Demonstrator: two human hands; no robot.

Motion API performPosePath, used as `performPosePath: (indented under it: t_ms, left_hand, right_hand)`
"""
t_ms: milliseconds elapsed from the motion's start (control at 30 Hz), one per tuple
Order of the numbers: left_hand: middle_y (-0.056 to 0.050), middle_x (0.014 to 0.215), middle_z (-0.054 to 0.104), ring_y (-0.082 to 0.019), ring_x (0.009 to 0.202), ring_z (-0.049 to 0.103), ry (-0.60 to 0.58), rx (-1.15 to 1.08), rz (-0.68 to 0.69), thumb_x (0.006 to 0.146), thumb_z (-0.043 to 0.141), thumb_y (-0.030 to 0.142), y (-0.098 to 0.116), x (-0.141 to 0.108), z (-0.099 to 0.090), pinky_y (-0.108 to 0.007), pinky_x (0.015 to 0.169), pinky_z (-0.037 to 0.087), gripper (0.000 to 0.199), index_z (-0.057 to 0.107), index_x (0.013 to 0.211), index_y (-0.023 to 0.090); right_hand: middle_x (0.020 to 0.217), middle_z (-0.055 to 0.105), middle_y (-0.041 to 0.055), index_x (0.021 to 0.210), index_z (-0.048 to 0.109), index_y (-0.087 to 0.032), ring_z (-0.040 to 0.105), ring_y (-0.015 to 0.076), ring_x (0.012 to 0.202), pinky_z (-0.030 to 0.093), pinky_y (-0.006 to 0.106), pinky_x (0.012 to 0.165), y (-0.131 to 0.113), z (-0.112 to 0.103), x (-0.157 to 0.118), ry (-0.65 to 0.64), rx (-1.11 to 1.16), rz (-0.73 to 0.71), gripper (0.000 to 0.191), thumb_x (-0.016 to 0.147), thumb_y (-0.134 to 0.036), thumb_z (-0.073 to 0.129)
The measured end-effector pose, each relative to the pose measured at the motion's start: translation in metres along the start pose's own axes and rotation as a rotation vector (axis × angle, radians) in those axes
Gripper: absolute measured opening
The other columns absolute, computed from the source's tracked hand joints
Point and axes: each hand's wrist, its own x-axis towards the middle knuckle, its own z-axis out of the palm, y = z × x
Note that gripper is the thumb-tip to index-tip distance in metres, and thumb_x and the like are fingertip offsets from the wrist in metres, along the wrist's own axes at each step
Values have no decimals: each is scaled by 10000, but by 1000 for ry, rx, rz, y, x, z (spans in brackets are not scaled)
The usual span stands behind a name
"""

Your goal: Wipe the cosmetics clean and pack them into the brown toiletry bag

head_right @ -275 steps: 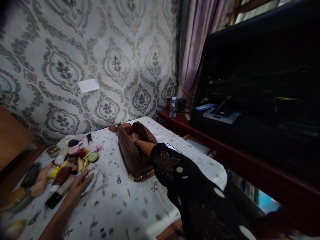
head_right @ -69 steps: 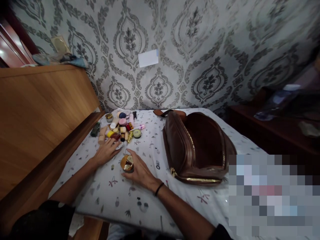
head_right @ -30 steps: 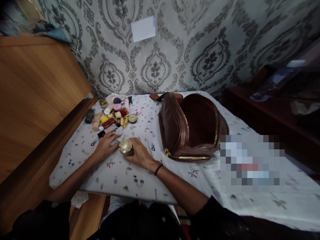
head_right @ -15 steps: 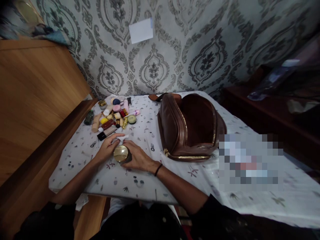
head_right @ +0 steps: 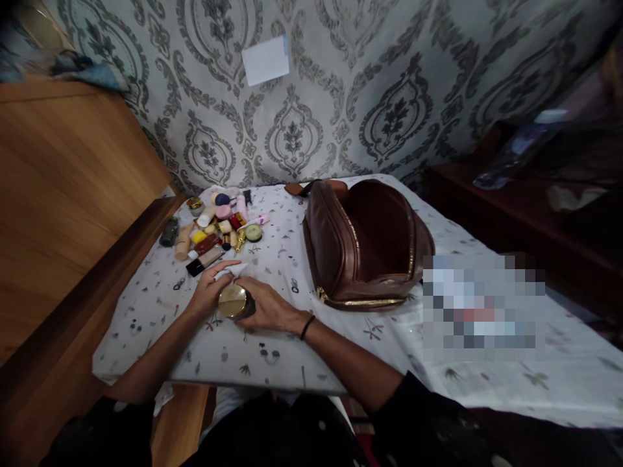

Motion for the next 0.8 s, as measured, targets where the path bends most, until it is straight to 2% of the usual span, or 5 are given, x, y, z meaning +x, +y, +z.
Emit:
performPosePath:
  t_ms: [167, 267, 367, 600, 800]
  left_hand:
    - [1, 808, 672, -154, 720, 600, 98, -39, 10, 780, 582, 296, -2, -1, -5, -254, 685, 482, 290, 669, 1025, 169]
    - [40, 700, 603, -99, 525, 493, 81, -121, -55, 814, 592, 361, -3, -5, -5, -206, 510, 397, 251, 601, 996, 188]
    - [57, 659, 562, -84, 469, 439, 72, -136, -66, 849, 571, 382, 1, -10, -4, -195, 470, 361, 248, 565, 1014, 197]
    - [-47, 984, 625, -203, 978, 601, 257, 318, 344, 882, 468, 203, 18, -21, -3, -324, 887, 491, 214, 642, 1007, 196]
    - [-65, 1046, 581, -196, 1009, 586, 111, 514, 567, 927, 451, 147, 12, -31, 3, -334, 902, 503, 316, 676, 1139, 212]
  right_hand:
    - [1041, 670, 45, 1117, 580, -180, 630, 206, 937, 515, 346, 851, 6, -5, 2, 141, 56, 59, 519, 648, -238, 796]
    - [1037, 681, 47, 1127, 576, -182, 640, 216, 938, 515, 362, 862, 11, -9, 4, 263, 23, 85, 518, 660, -266, 783]
    - [1074, 687, 56, 1165, 580, -186, 645, 232, 978, 509, 378, 895, 16, -11, 5, 319, -35, 100, 544, 658, -243, 767]
    - [1202, 664, 105, 1272, 499, -181, 634, 253, 1102, 483, 383, 962, 18, -10, 4, 281, -102, 151, 684, 647, -221, 773]
    - [1066, 676, 55, 1165, 498, -194, 648, 215, 956, 501, 330, 834, 18, -9, 4, 267, -102, 153, 568, 669, -248, 769]
